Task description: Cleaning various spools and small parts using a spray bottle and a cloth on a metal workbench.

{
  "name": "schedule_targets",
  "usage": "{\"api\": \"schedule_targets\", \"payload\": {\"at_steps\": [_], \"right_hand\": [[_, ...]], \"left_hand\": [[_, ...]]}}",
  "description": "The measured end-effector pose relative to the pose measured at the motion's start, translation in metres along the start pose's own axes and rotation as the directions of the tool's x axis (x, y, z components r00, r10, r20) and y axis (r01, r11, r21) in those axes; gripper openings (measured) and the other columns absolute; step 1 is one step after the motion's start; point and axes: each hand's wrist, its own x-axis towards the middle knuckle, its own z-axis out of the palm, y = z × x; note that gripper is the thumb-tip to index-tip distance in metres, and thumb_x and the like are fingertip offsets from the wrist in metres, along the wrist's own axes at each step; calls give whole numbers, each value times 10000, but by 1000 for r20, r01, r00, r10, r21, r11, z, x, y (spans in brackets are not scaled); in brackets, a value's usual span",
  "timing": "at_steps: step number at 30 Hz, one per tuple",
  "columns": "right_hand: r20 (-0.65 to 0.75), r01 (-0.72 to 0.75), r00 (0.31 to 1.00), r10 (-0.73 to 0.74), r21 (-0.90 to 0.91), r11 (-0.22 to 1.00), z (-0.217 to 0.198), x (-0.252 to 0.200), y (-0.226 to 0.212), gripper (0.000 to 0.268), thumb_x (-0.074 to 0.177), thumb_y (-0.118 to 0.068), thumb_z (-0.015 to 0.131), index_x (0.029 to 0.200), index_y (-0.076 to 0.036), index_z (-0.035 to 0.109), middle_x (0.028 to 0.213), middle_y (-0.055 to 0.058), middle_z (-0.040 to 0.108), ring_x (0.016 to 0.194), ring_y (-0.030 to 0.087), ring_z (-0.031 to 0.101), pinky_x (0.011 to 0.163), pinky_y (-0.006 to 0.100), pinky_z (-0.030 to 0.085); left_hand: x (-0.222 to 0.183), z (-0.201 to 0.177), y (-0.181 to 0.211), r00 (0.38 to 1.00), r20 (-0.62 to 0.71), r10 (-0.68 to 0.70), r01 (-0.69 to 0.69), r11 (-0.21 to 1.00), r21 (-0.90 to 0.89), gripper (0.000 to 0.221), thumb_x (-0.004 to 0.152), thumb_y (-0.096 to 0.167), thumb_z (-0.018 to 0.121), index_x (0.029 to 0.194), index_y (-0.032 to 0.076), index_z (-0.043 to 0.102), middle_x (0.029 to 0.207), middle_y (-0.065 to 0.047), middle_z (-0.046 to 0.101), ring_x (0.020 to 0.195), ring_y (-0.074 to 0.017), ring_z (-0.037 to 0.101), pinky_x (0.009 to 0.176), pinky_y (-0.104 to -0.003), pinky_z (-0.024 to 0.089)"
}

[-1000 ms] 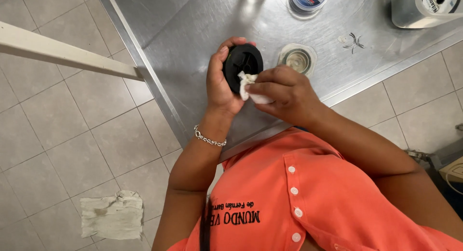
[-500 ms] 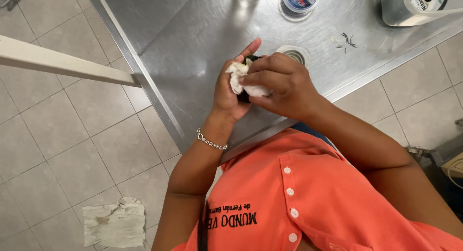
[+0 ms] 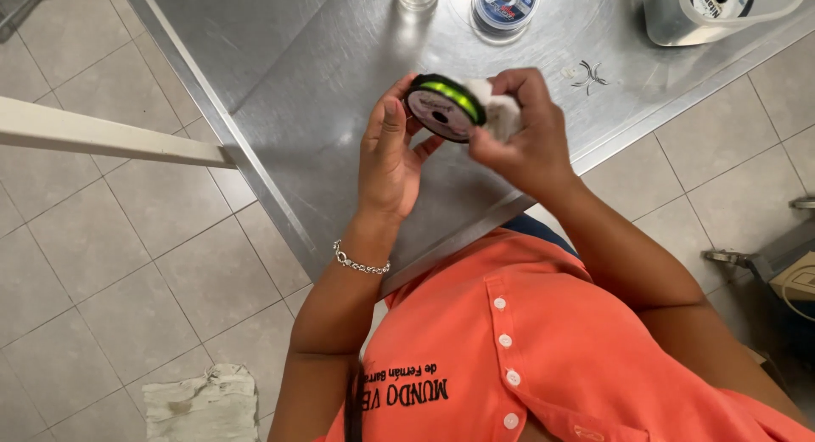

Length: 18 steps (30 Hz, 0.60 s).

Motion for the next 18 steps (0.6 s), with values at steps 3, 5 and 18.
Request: {"api": "schedule_targets", "payload": {"at_steps": [3,5,18], "right_hand": [[-8,-314,927,375,532,787,1,6,-1,285,891,-12,651,1132,-52,502,940,81,649,847,164,681,777,323,606],[96,-401,891,444,623,671,0,2,23,304,879,-50,667,1144,-50,518,935,122,663,801,192,694,693,339,627],[68,-428,897,436,-113,897,9,-9,-23,478,855,-319,924,1125,-111,589,938,111,701,762,229,726,721,348,593]], "left_hand": [[10,-18,-9,999,32,-3,2,1000,24,668,1013,687,439,1218,95,670,1085,-5,667,1019,-120,618,882,-332,533],[11,-16,-10,996,80,-43,52,993,-111,756,984,739,389,1198,69,665,1024,-27,658,977,-148,644,859,-334,552],[13,-18,-12,982,156,-103,172,818,-548,890,950,776,465,1270,-35,641,1234,-258,688,1203,-396,638,804,-550,583]]}}
